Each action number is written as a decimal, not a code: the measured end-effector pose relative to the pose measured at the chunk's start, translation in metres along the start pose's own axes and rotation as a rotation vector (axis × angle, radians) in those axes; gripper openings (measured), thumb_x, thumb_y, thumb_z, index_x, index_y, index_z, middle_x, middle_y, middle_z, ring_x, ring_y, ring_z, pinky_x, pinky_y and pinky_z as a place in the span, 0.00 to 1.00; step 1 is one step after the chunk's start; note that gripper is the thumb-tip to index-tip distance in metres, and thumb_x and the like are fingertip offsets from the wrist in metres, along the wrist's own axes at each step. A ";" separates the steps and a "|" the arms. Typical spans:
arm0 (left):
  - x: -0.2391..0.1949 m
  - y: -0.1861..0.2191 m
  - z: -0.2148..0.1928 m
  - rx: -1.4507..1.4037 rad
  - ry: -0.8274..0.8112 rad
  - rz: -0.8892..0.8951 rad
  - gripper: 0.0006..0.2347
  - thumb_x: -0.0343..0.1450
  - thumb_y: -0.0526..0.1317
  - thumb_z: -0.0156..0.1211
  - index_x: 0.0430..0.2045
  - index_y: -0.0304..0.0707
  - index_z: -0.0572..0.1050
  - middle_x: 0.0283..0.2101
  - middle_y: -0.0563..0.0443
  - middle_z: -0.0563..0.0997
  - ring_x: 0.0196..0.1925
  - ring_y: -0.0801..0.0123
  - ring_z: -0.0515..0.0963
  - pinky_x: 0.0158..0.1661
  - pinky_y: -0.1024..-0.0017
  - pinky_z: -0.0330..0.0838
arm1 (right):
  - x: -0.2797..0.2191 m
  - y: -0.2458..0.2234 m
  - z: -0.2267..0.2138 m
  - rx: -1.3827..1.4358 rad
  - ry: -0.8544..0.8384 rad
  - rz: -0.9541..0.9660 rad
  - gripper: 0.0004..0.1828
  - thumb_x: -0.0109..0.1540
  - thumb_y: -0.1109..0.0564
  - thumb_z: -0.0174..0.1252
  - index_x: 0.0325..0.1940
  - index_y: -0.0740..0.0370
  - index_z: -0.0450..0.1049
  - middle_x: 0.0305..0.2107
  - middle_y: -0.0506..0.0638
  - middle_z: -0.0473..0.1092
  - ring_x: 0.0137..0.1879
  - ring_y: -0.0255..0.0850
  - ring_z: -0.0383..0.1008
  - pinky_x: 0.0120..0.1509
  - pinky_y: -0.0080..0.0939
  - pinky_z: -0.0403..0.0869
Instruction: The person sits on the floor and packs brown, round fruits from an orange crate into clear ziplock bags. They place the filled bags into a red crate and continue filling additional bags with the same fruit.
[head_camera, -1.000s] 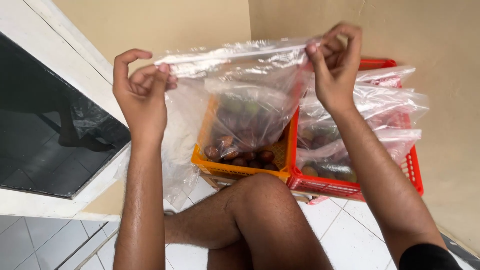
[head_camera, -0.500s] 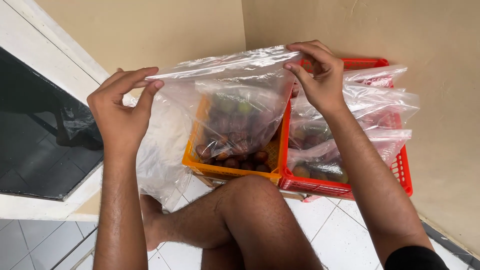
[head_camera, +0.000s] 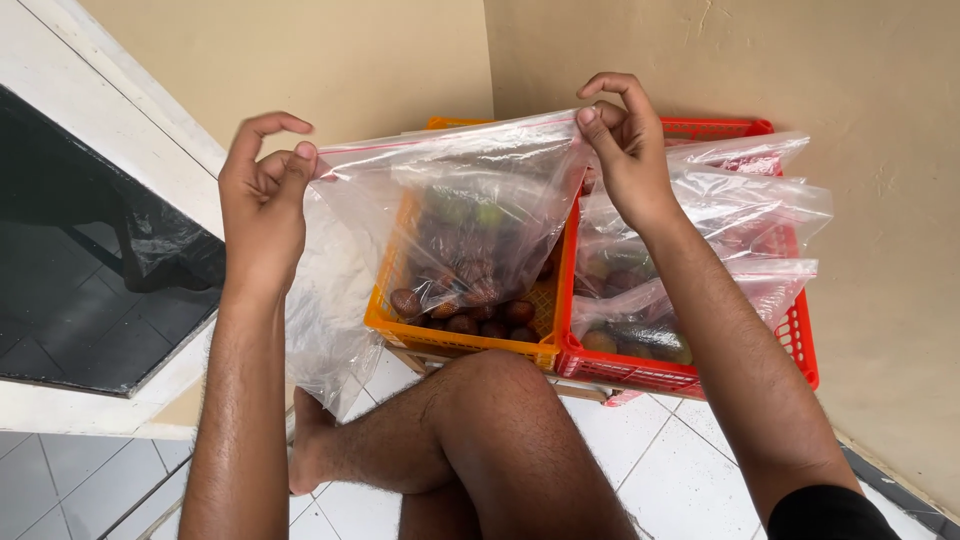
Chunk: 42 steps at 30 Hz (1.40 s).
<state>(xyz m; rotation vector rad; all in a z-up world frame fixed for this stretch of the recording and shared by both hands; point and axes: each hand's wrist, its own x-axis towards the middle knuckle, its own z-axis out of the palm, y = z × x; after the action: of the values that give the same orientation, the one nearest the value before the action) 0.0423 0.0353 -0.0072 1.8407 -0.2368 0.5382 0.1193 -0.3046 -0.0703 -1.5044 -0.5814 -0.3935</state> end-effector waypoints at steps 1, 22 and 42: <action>0.002 -0.004 0.000 0.001 0.003 -0.001 0.04 0.80 0.41 0.55 0.47 0.47 0.70 0.30 0.51 0.79 0.38 0.74 0.81 0.56 0.77 0.70 | 0.001 0.005 0.000 0.001 -0.003 0.000 0.08 0.74 0.52 0.53 0.55 0.52 0.65 0.25 0.40 0.62 0.36 0.29 0.61 0.46 0.30 0.60; -0.003 -0.027 -0.006 0.297 -0.070 0.005 0.05 0.80 0.41 0.56 0.39 0.41 0.75 0.33 0.54 0.84 0.42 0.77 0.83 0.49 0.75 0.70 | 0.005 0.022 -0.008 -0.170 -0.101 0.067 0.06 0.73 0.57 0.54 0.45 0.61 0.73 0.32 0.43 0.70 0.40 0.31 0.70 0.48 0.31 0.71; -0.005 -0.044 -0.007 0.446 -0.086 0.093 0.03 0.79 0.34 0.61 0.41 0.34 0.79 0.40 0.37 0.75 0.48 0.47 0.79 0.52 0.54 0.70 | 0.006 0.045 -0.009 -0.249 -0.127 0.136 0.08 0.71 0.59 0.58 0.52 0.64 0.77 0.36 0.53 0.65 0.50 0.43 0.74 0.54 0.49 0.81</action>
<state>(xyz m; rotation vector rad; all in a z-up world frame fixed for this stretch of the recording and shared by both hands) 0.0547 0.0561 -0.0451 2.2978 -0.2774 0.6127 0.1514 -0.3112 -0.1036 -1.8068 -0.5409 -0.2731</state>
